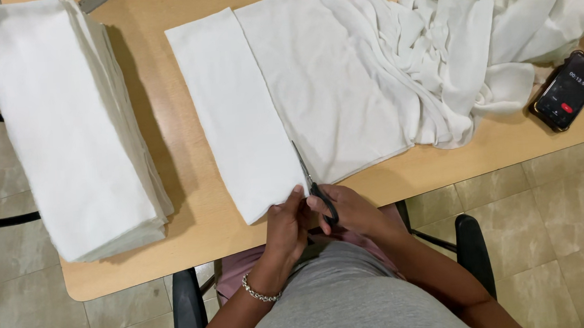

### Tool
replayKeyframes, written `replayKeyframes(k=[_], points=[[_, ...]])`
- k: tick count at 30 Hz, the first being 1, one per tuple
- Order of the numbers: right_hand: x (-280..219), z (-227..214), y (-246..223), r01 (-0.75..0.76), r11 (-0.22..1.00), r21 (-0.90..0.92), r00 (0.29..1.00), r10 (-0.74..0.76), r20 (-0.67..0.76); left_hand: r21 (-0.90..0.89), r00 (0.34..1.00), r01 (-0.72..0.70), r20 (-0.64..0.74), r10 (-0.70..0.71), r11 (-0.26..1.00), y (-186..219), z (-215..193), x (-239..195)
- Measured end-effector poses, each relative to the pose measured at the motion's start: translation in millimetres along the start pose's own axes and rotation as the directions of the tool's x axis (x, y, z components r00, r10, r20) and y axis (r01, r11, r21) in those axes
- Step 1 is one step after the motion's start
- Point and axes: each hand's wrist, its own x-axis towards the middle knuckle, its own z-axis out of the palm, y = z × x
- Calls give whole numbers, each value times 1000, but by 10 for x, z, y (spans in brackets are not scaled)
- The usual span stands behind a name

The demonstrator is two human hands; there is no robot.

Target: The person cuts a large white cloth into strips using scissors on a wooden table. After each cut, the person folds the strip and places it on a growing stack to the left. The process repeats with the remaining fabric.

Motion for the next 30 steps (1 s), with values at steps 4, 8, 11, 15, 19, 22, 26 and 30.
replayKeyframes(k=[4, 8, 11, 15, 19, 22, 26, 30], points=[[6, -4, -99, -9, 1000, 25, 1000, 9, 6, 37, 999, -16, 33, 15, 999, -206, -171, 186], [56, -18, -22, -17, 1000, 16, 1000, 17, 10, 29, 999, -18, 44, 17, 999, -86, -98, 82], [58, -2, -30, -26, 998, 53, 999, 27, -17, 20, 999, -22, 29, 22, 1000, 5, 9, -16], [125, -20, -50, -10, 998, 56, 1000, 11, -18, 37, 994, -19, 108, 15, 999, -44, -51, 4], [125, 3, -132, 4, 999, 54, 1000, -3, -21, -28, 998, -2, 67, 4, 1000, -19, -2, -13], [112, 20, -161, 18, 999, 27, 999, -17, -27, -16, 997, 20, 76, -18, 1000, 68, 74, -136], [152, 26, -184, 2, 999, 44, 999, 0, -38, -31, 998, 29, 52, -27, 999, 148, 87, -140], [303, -36, -16, 13, 997, 80, 999, -10, -40, -31, 999, 14, 51, -12, 999, 308, 170, -246]])
